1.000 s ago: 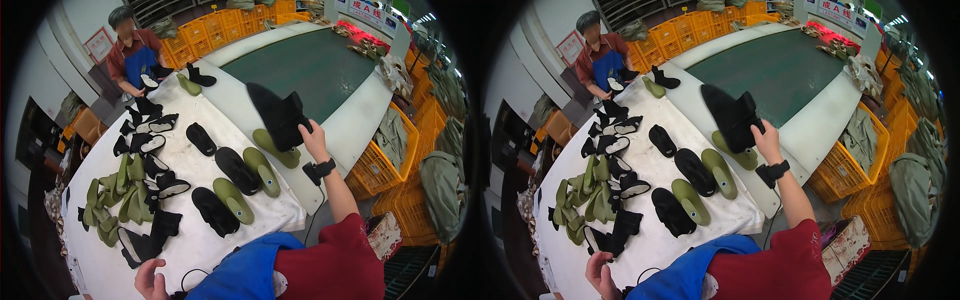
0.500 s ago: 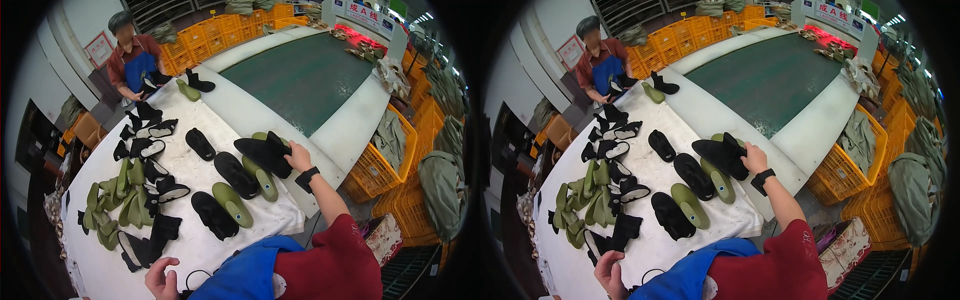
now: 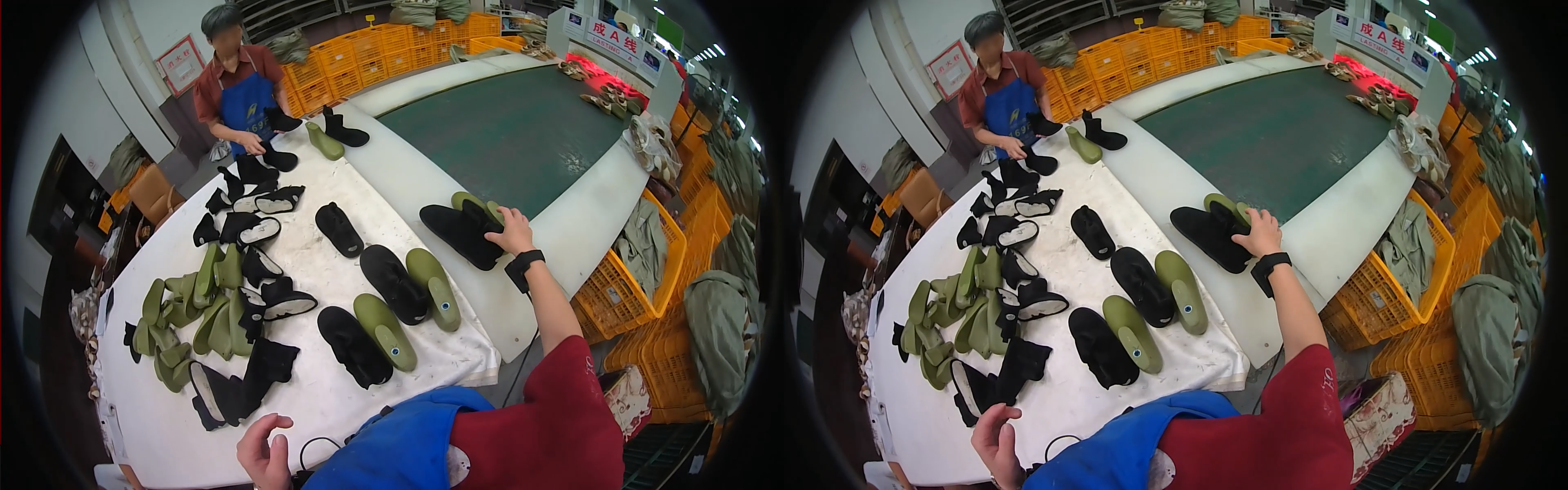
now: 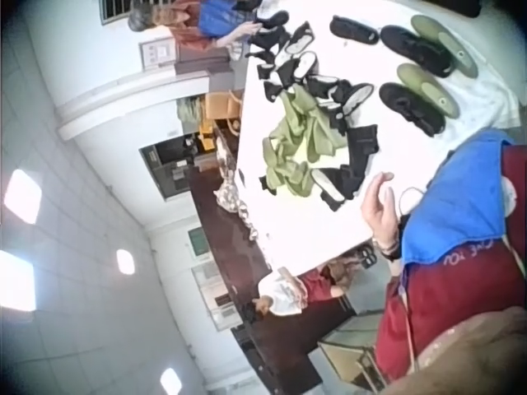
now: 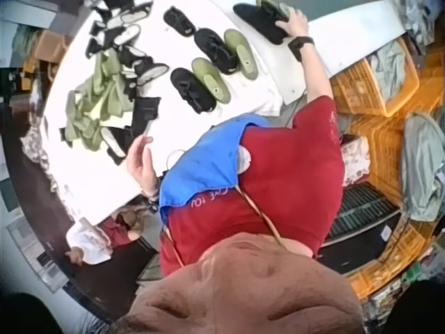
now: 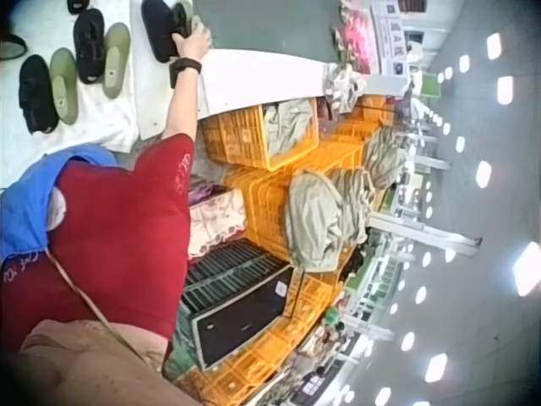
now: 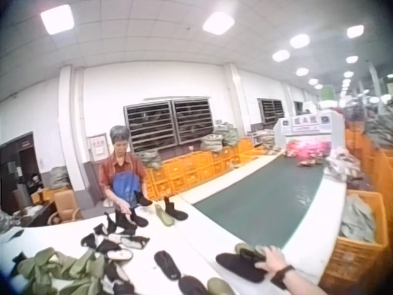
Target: Sorting and organizing shoe lasts and uppers in a shoe manufacturing facility.
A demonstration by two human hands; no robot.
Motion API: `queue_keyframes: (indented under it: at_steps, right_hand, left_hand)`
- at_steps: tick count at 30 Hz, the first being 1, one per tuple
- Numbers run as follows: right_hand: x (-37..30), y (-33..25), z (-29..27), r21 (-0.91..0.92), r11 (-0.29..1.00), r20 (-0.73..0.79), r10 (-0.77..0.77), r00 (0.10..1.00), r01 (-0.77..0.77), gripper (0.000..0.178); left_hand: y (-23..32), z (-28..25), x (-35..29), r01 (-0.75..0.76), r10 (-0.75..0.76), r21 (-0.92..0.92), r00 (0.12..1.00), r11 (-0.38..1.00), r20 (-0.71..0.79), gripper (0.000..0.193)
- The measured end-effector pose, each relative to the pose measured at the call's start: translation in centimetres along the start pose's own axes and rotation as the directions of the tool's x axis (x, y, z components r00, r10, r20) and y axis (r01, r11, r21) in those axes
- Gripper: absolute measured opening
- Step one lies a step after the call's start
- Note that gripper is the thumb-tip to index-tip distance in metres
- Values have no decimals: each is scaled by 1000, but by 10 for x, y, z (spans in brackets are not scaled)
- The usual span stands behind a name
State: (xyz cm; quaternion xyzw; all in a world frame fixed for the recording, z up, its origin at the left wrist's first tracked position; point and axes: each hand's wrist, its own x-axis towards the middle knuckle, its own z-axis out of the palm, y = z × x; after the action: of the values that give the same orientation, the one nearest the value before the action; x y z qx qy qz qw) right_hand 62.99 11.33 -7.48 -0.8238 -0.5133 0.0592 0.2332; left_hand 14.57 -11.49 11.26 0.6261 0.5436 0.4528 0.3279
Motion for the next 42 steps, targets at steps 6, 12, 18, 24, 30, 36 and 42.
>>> queue_keyframes:
  at_steps: [6, 12, 18, 24, 30, 36, 42]
  right_hand:
    - [-47, -59, -7, 170, 845, -207, -472, 857, 507, 62]
    - [-143, -98, 24, -54, 879, 387, -418, 822, 473, 69]
    - [-121, -93, 40, -124, 872, 331, -414, 848, 474, 73]
    - [-105, -102, 42, -146, 914, 227, -341, 912, 379, 74]
    - [-159, -139, 19, 119, 705, -151, -683, 715, 699, 48]
    - [-230, -165, 29, 323, 601, 299, -798, 523, 731, 56]
    - [-213, -157, 62, 334, 572, 39, -803, 595, 749, 30]
  left_hand:
    - [-10, 4, -3, -33, 33, 7, 999, 999, -11, 38]
    - [-8, 8, 8, -36, 15, 125, 986, 992, 166, 32]
    - [-33, 11, 6, -28, -1, 139, 978, 990, 208, 30]
    - [-73, 23, 4, -137, -3, 385, 940, 913, 341, 40]
    - [-118, 20, -12, -126, -147, 572, 901, 811, 407, 43]
    - [-114, 31, -6, -159, -131, 531, 875, 832, 467, 42]
    - [-132, 29, -20, -109, -181, 573, 887, 812, 426, 42]
